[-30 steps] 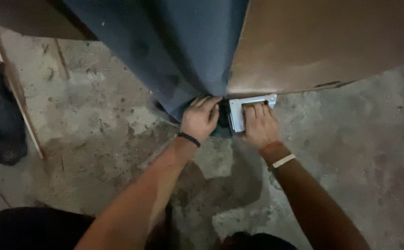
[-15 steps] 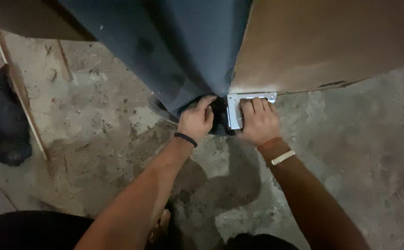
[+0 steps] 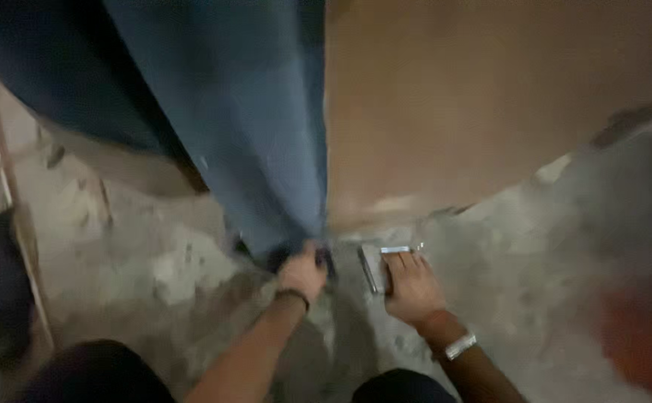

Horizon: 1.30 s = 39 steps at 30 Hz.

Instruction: The person staples a gray fabric onto the edges of a wooden board using a handheld stapler. They then place thin wooden strips along the edges and staple them over the fabric to secure it.

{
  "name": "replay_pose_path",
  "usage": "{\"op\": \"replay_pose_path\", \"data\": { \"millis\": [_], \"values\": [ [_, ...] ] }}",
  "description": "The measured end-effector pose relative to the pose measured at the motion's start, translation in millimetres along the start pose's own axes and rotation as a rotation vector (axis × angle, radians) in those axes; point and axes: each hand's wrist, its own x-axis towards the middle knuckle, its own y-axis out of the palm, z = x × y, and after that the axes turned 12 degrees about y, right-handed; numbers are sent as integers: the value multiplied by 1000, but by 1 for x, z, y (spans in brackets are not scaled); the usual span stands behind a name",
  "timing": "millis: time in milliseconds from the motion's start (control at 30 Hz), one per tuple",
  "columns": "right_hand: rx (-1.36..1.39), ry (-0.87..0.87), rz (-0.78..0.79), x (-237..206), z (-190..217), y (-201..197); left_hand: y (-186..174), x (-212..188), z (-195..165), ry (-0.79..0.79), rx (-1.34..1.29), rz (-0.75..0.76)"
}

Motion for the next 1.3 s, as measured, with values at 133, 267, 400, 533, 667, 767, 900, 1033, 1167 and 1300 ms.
{"op": "replay_pose_path", "data": {
  "millis": [133,267,400,533,667,767,900,1033,1167,1300],
  "values": [
    [88,-89,-268,-27,9,-113,-60,-56,-43,393,12,396],
    [218,23,-451,-72,62,-249,-139,-125,-114,583,177,566],
    [668,274,-429,-129,142,-371,-243,-207,-188,764,47,348],
    [1126,325,-377,-175,199,-484,-356,-307,-252,915,-203,62],
    [1565,504,-227,-221,220,-581,-436,-416,-283,720,-442,98],
    [1846,542,-130,-252,227,-632,-467,-486,-291,640,-728,153],
    [2152,287,-38,-287,227,-672,-488,-545,-309,699,-1012,197],
    [2474,131,17,-326,220,-696,-490,-587,-342,1006,-645,-135],
    [2458,198,-92,-336,208,-723,-508,-605,-379,1099,-531,-277],
    [2464,-34,-86,-305,191,-753,-531,-588,-417,1243,-602,-368]
  ]
}}
